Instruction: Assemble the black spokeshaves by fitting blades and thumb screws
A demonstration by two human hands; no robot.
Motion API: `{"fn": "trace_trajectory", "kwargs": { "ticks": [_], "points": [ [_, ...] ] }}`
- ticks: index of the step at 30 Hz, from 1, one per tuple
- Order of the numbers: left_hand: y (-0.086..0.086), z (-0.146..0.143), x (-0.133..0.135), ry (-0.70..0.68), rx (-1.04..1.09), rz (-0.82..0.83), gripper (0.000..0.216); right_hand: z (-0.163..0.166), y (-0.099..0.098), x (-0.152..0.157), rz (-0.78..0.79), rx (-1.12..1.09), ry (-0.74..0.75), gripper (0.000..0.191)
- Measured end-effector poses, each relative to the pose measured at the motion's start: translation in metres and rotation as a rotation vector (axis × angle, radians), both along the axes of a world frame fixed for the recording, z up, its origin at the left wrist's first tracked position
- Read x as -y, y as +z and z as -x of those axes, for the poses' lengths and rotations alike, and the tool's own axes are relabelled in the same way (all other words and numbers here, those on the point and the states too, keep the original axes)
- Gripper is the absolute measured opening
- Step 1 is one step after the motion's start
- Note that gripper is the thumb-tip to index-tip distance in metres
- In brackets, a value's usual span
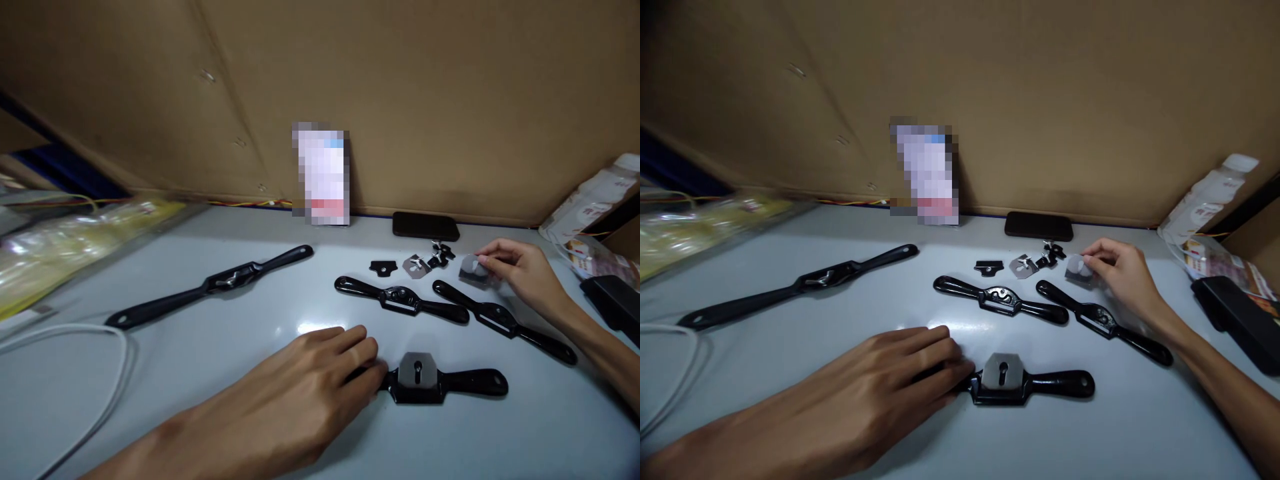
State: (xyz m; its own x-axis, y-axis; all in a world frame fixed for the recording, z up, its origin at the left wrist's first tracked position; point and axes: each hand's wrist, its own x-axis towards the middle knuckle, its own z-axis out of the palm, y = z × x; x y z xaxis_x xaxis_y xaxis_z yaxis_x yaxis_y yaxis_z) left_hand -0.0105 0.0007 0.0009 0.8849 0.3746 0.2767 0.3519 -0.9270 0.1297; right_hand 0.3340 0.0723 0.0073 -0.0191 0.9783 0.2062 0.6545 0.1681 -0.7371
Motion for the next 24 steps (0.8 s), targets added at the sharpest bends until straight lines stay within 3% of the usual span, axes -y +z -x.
{"fn": "trace_trajectory", "kwargs": {
  "ticks": [5,10,13,18,24],
  "points": [
    [0.000,0.000,0.000,-0.002,0.004,0.003,0.018,0.003,-0.002,0.002,-0.215,0.344,-0.009,0.019],
    [-0.002,0.000,0.001,-0.006,-0.003,0.003,0.019,0.022,-0.009,0.014,-0.322,0.472,0.326,0.040],
    [-0.002,-0.001,0.001,-0.007,0.000,-0.006,0.021,0.023,-0.019,0.013,-0.279,0.550,0.404,0.049],
    [-0.001,-0.001,0.001,-0.004,0.011,-0.006,0.023,0.018,-0.021,0.011,-0.246,0.632,0.434,0.043],
    [-0.001,0.000,0.001,0.002,0.012,-0.023,0.021,0.022,-0.004,0.015,-0.311,0.584,0.310,0.022]
  ]
}}
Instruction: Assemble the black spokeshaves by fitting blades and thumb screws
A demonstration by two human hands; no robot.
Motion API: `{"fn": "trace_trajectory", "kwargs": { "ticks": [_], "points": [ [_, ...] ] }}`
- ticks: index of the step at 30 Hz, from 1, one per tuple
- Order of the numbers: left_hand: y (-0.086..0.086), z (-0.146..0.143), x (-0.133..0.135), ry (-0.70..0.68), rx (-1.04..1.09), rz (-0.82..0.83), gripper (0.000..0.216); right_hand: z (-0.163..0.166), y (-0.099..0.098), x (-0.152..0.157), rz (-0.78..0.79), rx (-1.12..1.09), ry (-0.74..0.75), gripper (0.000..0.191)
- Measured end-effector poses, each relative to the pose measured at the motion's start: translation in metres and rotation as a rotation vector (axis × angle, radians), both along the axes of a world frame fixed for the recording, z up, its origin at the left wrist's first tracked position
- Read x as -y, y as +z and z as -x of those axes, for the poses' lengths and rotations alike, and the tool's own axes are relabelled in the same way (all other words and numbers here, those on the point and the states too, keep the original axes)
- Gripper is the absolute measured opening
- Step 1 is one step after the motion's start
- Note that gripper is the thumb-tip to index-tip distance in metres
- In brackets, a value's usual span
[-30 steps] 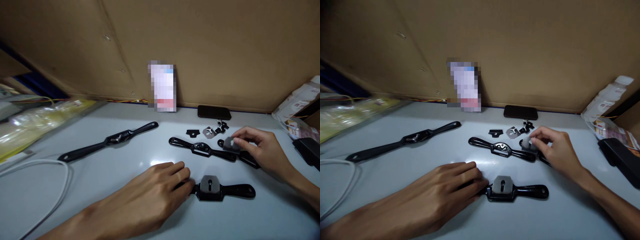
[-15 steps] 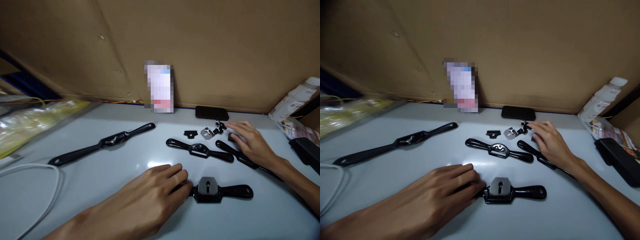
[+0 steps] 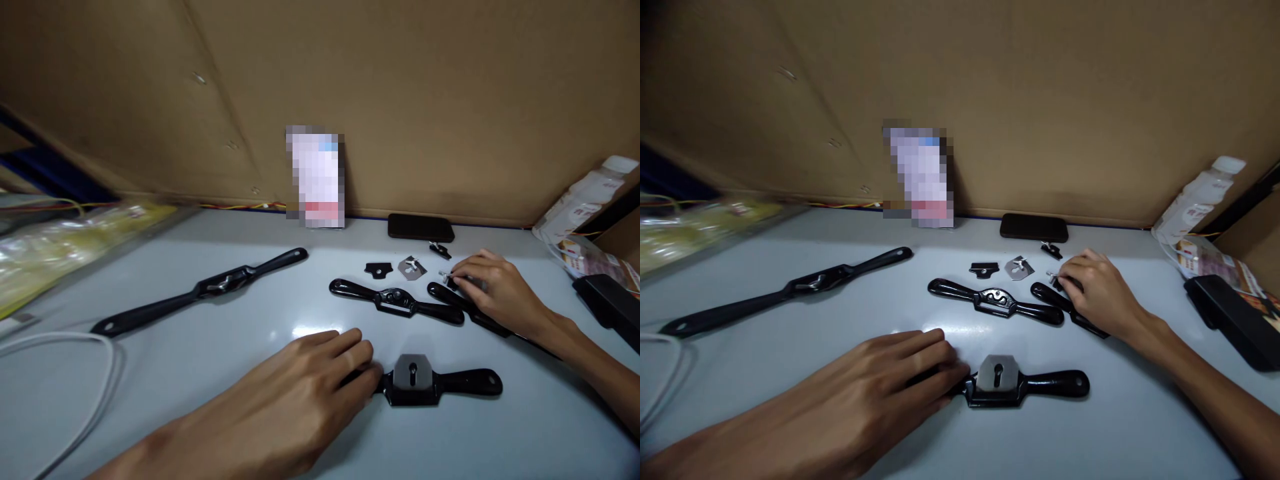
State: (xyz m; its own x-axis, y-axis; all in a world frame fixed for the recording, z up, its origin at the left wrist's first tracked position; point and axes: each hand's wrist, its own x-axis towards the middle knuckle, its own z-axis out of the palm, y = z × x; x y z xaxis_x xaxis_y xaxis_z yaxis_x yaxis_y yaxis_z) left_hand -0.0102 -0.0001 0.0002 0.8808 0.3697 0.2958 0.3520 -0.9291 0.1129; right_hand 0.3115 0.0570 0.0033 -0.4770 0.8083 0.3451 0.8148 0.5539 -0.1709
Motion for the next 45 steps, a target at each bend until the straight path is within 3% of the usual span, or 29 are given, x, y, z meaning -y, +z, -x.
{"fn": "trace_trajectory", "kwargs": {
  "ticks": [4,7,11,17,30,36,45],
  "points": [
    [0.001,-0.001,0.001,0.002,-0.008,0.015,0.022,-0.003,-0.004,-0.005,-0.058,-0.065,-0.044,0.029],
    [0.002,-0.001,0.000,0.002,-0.006,0.021,0.023,-0.007,-0.011,-0.010,0.013,-0.010,0.009,0.044],
    [0.001,0.000,-0.001,-0.001,-0.019,0.016,0.024,-0.007,-0.009,-0.010,0.096,-0.034,0.027,0.033],
    [0.001,0.000,0.000,0.003,-0.027,0.013,0.024,-0.006,0.006,-0.006,0.004,-0.151,-0.101,0.021],
    [0.003,-0.001,0.001,-0.013,-0.003,0.025,0.025,0.007,-0.004,-0.001,0.105,-0.035,-0.048,0.014],
    [0.002,-0.001,0.000,-0.006,-0.013,0.007,0.022,0.014,0.010,0.008,0.154,-0.311,-0.152,0.012],
    [0.003,-0.001,0.000,-0.011,-0.021,-0.007,0.024,0.039,0.022,0.037,0.657,-0.591,-0.077,0.016]
  ]
}}
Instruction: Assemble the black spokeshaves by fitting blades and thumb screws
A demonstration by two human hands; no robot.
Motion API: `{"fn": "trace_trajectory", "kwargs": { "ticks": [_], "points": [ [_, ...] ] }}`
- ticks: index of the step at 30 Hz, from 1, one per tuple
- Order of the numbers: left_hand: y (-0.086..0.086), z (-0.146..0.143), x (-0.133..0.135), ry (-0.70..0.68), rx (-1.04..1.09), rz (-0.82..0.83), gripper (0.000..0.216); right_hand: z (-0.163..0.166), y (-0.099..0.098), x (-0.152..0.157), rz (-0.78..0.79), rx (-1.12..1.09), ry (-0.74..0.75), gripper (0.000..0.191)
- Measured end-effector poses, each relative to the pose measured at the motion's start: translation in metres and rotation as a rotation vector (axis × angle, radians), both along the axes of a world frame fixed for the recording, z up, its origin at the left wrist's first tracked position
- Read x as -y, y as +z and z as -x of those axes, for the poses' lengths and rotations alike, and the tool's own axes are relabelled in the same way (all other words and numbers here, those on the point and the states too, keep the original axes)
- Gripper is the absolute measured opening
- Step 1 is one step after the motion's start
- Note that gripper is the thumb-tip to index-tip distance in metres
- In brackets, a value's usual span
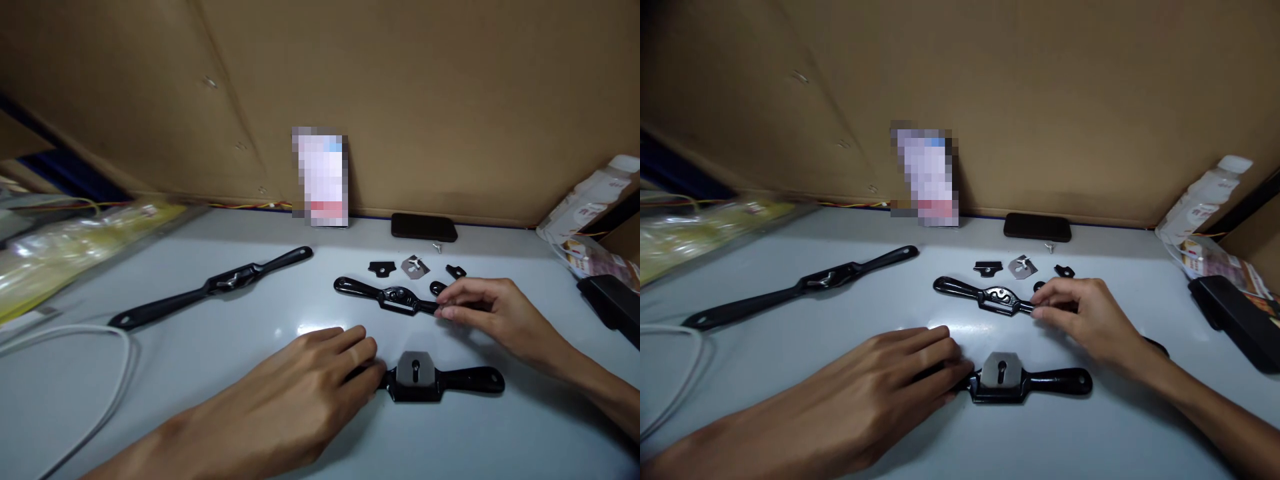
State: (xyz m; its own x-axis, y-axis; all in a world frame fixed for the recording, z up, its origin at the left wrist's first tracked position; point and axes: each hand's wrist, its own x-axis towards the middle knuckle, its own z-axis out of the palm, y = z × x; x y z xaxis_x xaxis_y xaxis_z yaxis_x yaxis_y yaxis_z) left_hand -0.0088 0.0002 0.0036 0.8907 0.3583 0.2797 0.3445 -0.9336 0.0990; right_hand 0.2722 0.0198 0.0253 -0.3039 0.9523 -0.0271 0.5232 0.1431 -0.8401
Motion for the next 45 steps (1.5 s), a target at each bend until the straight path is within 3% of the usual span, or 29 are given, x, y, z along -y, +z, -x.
{"fn": "trace_trajectory", "kwargs": {
  "ticks": [3,9,16,23,28,33,37,42,45],
  "points": [
    [0.000,0.000,0.000,-0.008,0.005,-0.019,0.023,0.006,-0.001,0.008,0.060,-0.033,0.074,0.015],
    [-0.001,0.000,0.001,0.013,0.006,0.003,0.024,0.004,-0.008,0.008,-0.186,0.150,0.067,0.013],
    [-0.003,0.000,0.001,0.008,0.015,-0.010,0.020,0.005,-0.010,0.011,-0.283,0.177,0.089,0.012],
    [-0.001,0.000,0.002,0.001,0.021,0.024,0.023,-0.017,-0.003,-0.010,-0.599,0.405,-0.124,0.015],
    [0.001,0.000,0.003,0.026,0.041,0.034,0.027,-0.051,-0.008,-0.038,-0.494,0.635,-0.225,0.012],
    [-0.002,0.001,0.002,0.012,0.020,0.029,0.028,-0.051,-0.025,-0.045,-0.376,0.576,-0.208,0.022],
    [-0.003,0.001,0.002,0.015,0.031,0.031,0.028,-0.042,-0.032,-0.046,-0.326,0.482,-0.186,0.009],
    [-0.001,0.002,0.003,0.003,0.019,0.028,0.025,-0.028,-0.012,-0.032,-0.423,0.297,-0.189,0.023],
    [-0.001,0.002,0.002,-0.002,0.009,0.002,0.023,-0.010,0.003,-0.006,-0.297,0.169,-0.077,0.024]
  ]
}}
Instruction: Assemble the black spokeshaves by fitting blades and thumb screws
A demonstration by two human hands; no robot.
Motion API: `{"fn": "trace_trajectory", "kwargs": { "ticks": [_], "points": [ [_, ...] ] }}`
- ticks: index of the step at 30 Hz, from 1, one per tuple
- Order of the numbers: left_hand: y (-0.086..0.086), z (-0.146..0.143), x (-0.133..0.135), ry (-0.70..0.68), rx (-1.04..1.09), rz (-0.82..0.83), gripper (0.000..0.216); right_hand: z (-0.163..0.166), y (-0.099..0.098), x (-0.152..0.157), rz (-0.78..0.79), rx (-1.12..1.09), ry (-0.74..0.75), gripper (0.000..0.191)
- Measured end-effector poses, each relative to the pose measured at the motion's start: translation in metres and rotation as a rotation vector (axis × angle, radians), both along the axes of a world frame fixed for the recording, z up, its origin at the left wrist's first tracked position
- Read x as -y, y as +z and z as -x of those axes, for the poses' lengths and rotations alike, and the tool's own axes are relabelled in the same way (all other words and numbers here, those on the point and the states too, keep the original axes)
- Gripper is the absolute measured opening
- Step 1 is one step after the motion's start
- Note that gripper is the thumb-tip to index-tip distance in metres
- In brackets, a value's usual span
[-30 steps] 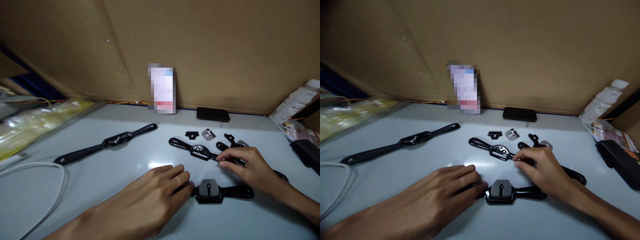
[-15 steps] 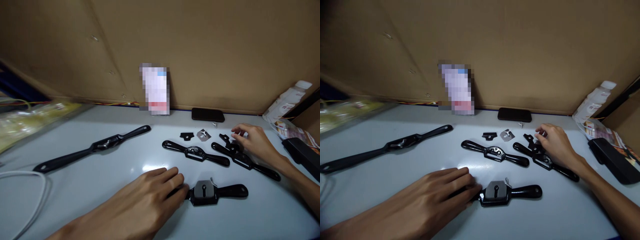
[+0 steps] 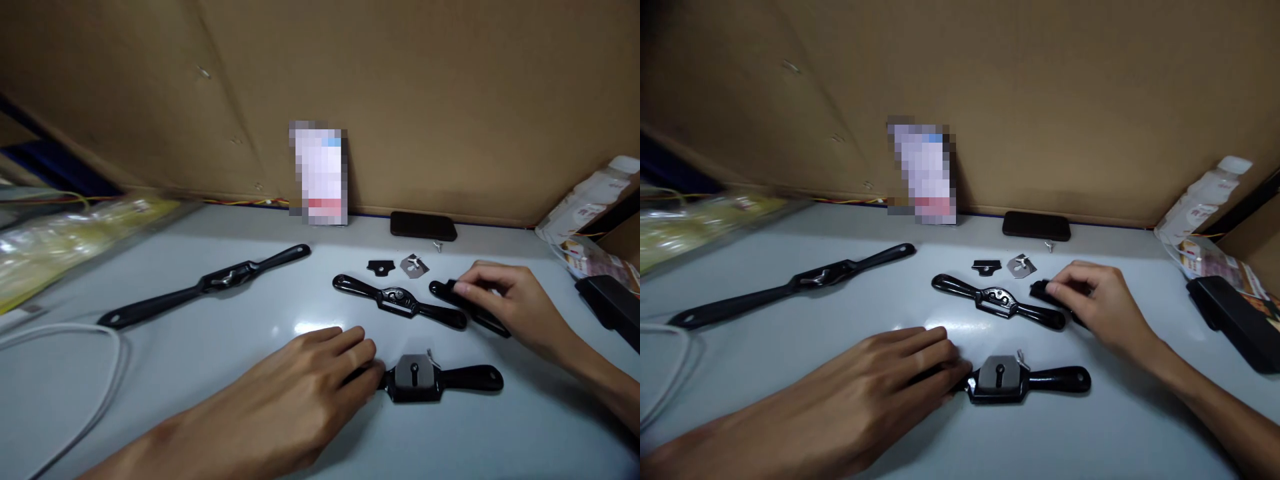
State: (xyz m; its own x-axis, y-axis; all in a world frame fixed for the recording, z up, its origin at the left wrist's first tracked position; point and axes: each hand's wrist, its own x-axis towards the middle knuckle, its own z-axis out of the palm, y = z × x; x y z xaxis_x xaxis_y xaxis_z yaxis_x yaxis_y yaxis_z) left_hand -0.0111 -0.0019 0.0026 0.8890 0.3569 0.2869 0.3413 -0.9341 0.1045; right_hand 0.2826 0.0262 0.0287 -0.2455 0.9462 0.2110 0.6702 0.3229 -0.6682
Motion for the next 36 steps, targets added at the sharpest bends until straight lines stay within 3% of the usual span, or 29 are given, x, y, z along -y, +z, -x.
{"fn": "trace_trajectory", "kwargs": {
  "ticks": [2,9,16,21,28,33,36],
  "points": [
    [-0.001,0.000,-0.001,-0.006,-0.005,-0.020,0.022,0.014,0.004,0.019,0.069,-0.029,0.102,0.018],
    [-0.004,-0.003,-0.003,-0.005,0.005,-0.032,0.015,0.039,-0.011,0.049,-0.090,-0.048,0.309,0.016],
    [-0.001,-0.001,-0.001,0.003,-0.002,-0.035,0.016,0.041,-0.016,0.048,-0.115,-0.020,0.334,0.011],
    [-0.003,-0.001,-0.001,-0.005,-0.005,-0.013,0.019,0.028,-0.011,0.036,-0.149,0.028,0.213,0.018],
    [-0.002,-0.001,-0.001,0.003,0.009,0.008,0.022,0.017,-0.009,0.025,0.036,0.220,0.279,0.014],
    [0.002,0.000,-0.002,-0.017,-0.039,-0.036,0.065,0.021,-0.008,0.031,0.046,0.239,0.293,0.017],
    [0.003,0.000,-0.002,-0.022,-0.074,-0.013,0.074,0.021,-0.008,0.033,0.023,0.221,0.291,0.018]
  ]
}}
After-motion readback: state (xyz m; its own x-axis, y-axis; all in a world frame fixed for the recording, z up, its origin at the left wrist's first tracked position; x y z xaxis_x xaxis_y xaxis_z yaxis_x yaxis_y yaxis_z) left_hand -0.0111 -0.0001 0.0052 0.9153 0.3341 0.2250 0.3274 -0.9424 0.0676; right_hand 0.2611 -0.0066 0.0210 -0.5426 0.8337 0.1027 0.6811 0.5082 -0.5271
